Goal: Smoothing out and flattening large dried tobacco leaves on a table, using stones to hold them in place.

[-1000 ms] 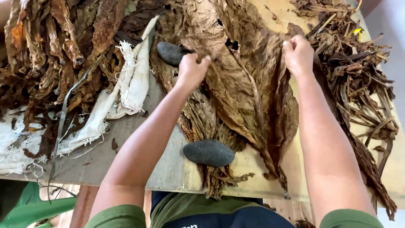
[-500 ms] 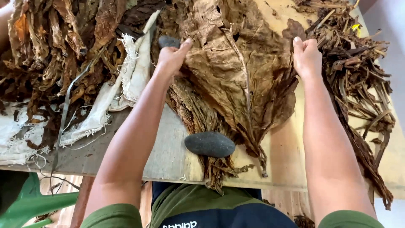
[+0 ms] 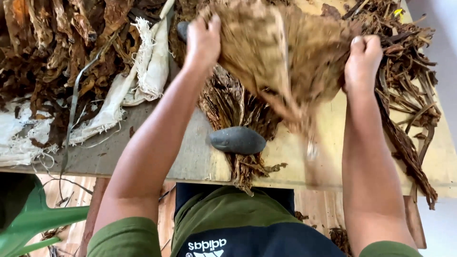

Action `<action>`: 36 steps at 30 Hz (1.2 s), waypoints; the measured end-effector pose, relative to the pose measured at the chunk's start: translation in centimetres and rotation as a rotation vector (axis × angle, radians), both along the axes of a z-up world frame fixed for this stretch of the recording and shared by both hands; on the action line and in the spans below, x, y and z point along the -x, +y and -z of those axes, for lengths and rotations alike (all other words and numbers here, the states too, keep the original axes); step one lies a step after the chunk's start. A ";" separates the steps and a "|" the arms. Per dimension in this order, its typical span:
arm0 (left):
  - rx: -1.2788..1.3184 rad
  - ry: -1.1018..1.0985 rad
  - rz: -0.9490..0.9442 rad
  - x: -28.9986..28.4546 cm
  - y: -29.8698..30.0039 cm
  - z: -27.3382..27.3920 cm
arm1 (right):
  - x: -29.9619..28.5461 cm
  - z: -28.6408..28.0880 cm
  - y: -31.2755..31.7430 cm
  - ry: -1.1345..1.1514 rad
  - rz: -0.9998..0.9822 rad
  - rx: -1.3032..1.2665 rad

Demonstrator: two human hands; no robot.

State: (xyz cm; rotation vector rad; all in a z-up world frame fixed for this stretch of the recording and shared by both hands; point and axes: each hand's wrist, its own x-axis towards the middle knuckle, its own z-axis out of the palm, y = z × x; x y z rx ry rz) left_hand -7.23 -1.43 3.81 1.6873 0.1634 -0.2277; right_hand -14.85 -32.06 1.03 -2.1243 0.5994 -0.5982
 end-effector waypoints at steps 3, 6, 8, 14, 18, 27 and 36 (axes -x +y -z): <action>-0.167 -0.073 -0.041 -1.0 2.7 -1.9 | -0.8 0.0 -0.7 -0.063 0.023 -0.208; -0.328 -0.014 -0.002 -2.9 5.9 0.3 | 1.1 -2.4 3.7 0.114 0.072 -0.352; -0.395 -0.007 0.003 -3.1 7.1 1.9 | 1.0 -0.3 4.2 0.315 0.090 -0.279; 0.134 0.094 -0.101 2.6 6.7 1.3 | 1.3 4.7 4.8 0.247 -0.020 -0.884; 0.183 0.199 0.250 6.2 6.3 3.0 | 5.0 5.5 5.3 0.298 -0.167 -0.766; -0.040 -0.062 0.211 7.9 5.2 1.7 | 8.4 1.1 5.9 0.140 -0.315 -0.876; -0.894 -1.350 0.722 9.9 1.9 6.2 | 13.2 3.3 8.5 0.296 -0.408 -0.916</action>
